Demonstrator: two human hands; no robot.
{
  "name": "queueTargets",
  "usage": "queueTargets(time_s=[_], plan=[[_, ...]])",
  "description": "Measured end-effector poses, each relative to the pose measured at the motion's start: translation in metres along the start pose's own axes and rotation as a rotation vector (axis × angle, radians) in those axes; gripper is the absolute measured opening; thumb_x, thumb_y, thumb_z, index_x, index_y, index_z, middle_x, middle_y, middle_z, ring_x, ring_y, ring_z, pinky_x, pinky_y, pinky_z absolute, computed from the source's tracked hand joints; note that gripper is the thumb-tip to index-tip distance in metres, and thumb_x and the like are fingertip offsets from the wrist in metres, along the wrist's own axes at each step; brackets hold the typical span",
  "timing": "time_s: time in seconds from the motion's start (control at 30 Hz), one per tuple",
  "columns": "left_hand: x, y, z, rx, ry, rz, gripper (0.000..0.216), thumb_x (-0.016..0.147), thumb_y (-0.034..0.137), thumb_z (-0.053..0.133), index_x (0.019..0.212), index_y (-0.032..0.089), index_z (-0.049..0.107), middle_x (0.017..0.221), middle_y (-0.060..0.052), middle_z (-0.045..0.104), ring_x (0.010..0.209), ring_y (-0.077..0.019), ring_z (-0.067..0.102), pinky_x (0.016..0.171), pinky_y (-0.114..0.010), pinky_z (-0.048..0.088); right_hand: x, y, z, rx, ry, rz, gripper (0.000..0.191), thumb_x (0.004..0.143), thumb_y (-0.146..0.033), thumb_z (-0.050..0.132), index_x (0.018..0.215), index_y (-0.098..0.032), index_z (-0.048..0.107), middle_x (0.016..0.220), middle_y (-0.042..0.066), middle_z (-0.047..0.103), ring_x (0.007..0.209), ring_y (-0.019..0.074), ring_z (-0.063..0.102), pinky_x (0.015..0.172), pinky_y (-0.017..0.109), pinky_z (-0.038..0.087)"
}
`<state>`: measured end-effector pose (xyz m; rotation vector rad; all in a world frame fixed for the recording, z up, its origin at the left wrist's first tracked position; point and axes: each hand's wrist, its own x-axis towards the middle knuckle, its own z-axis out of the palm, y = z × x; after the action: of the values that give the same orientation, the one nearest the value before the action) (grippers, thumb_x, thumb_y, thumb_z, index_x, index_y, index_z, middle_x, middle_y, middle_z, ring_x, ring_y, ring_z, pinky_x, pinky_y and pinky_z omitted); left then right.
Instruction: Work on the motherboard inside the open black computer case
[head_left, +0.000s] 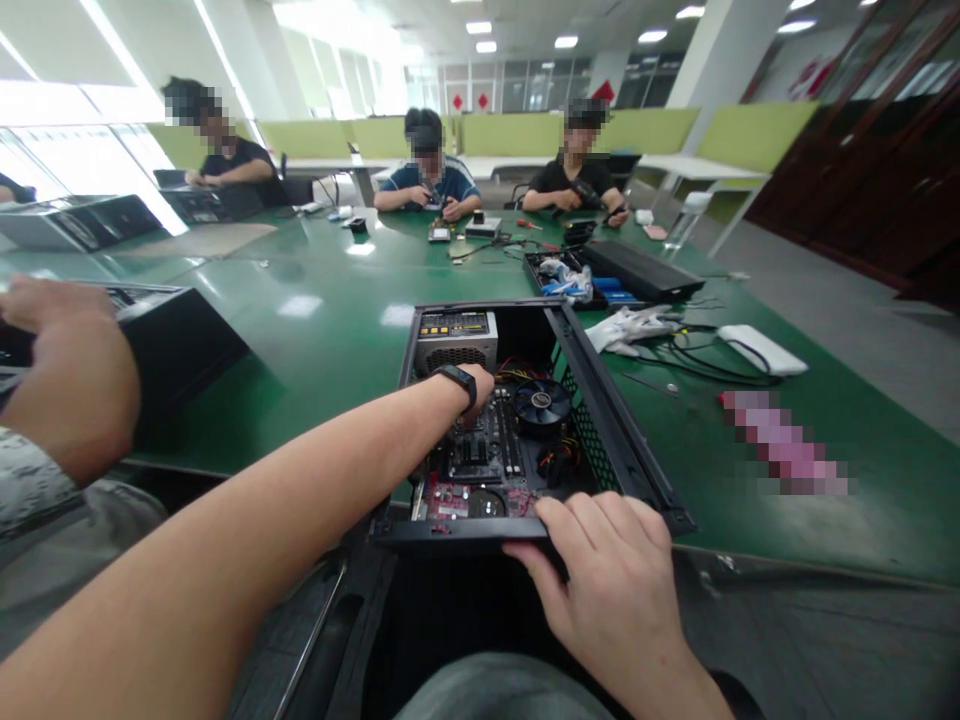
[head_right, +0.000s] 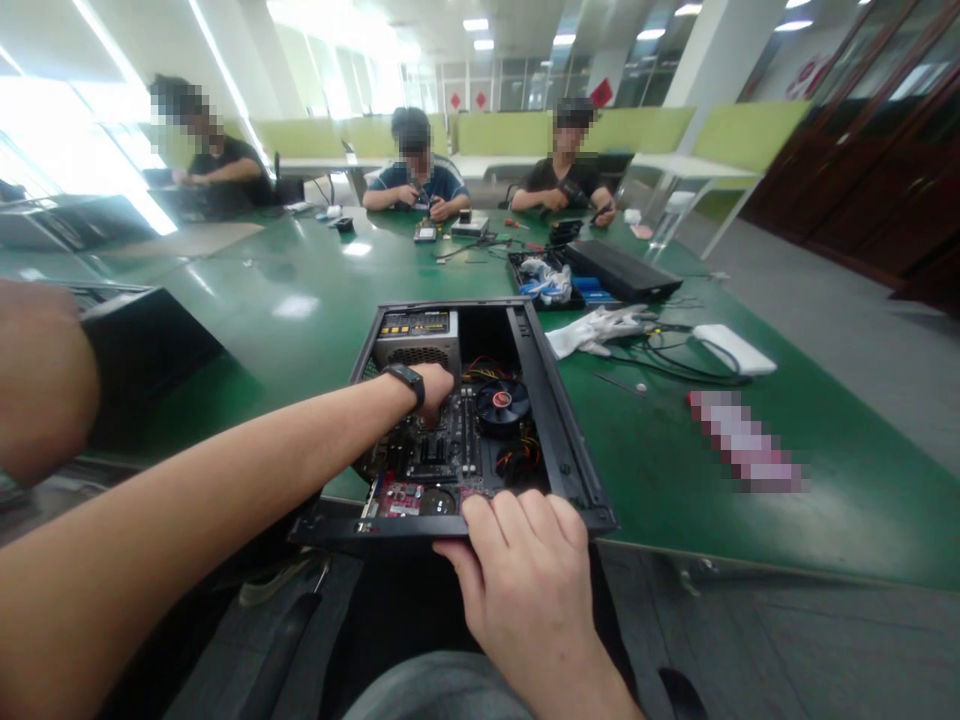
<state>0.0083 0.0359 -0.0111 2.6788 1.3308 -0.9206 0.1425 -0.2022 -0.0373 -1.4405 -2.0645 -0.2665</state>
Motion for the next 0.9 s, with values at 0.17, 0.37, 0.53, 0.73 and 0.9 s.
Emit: queueTargets(time_s=[0.17,0.37,0.53,0.73,0.9], plan=[[-0.0011,-0.0001,-0.0011,-0.002,-0.010,0.004,0.058,0.056,0.033,0.090,0.107,0.010,0.077,0.110,-0.018,0.074,0.103,-0.0292,0.070,0.087,-0.029,0.056,0.0002,-0.0003,0.0007,0.026,0.026,0.004,0.021,0.091,-0.039,0.061,0.104,-0.022,0.062,0.080,0.001,0.057,0.079,0.0199,0.044,0.080,0.038,0.030],[-0.0001,-0.0006,-0.0008,-0.029,-0.012,-0.003,0.061,0.052,0.032,0.092,0.108,0.012,0.077,0.111,-0.019,0.074,0.102,-0.0300,0.070,0.087,-0.030,0.056,0.0003,-0.0009,0.0010,0.040,0.030,0.011,0.018,0.091,-0.038,0.061,0.099,-0.022,0.062,0.079,0.001,0.056,0.079,0.0196,0.043,0.080,0.037,0.030],[-0.0021,0.0005,-0.0022,-0.041,-0.009,-0.013,0.059,0.051,0.031,0.092,0.105,0.012,0.077,0.111,-0.018,0.074,0.102,-0.0296,0.070,0.086,-0.028,0.056,0.0003,-0.0007,0.0015,0.041,0.031,0.018,0.019,0.091,-0.040,0.061,0.099,-0.023,0.063,0.079,0.001,0.056,0.079,0.0197,0.043,0.079,0.037,0.029],[0.0009,0.0001,0.0000,-0.026,-0.013,0.000,0.060,0.052,0.032,0.092,0.106,0.011,0.077,0.110,-0.020,0.074,0.102,-0.0303,0.070,0.088,-0.030,0.056,-0.0001,-0.0004,0.0016,0.036,0.034,0.005,0.019,0.092,-0.039,0.059,0.101,-0.022,0.062,0.079,0.002,0.057,0.079,0.0197,0.043,0.079,0.037,0.029],[0.0007,0.0007,0.0002,-0.025,-0.008,0.002,0.061,0.053,0.030,0.092,0.108,0.010,0.076,0.112,-0.020,0.074,0.104,-0.0303,0.070,0.090,-0.030,0.055,-0.0005,0.0000,0.0020,0.041,0.040,0.006,0.019,0.091,-0.040,0.060,0.100,-0.022,0.062,0.079,0.002,0.057,0.079,0.0198,0.043,0.079,0.037,0.029]])
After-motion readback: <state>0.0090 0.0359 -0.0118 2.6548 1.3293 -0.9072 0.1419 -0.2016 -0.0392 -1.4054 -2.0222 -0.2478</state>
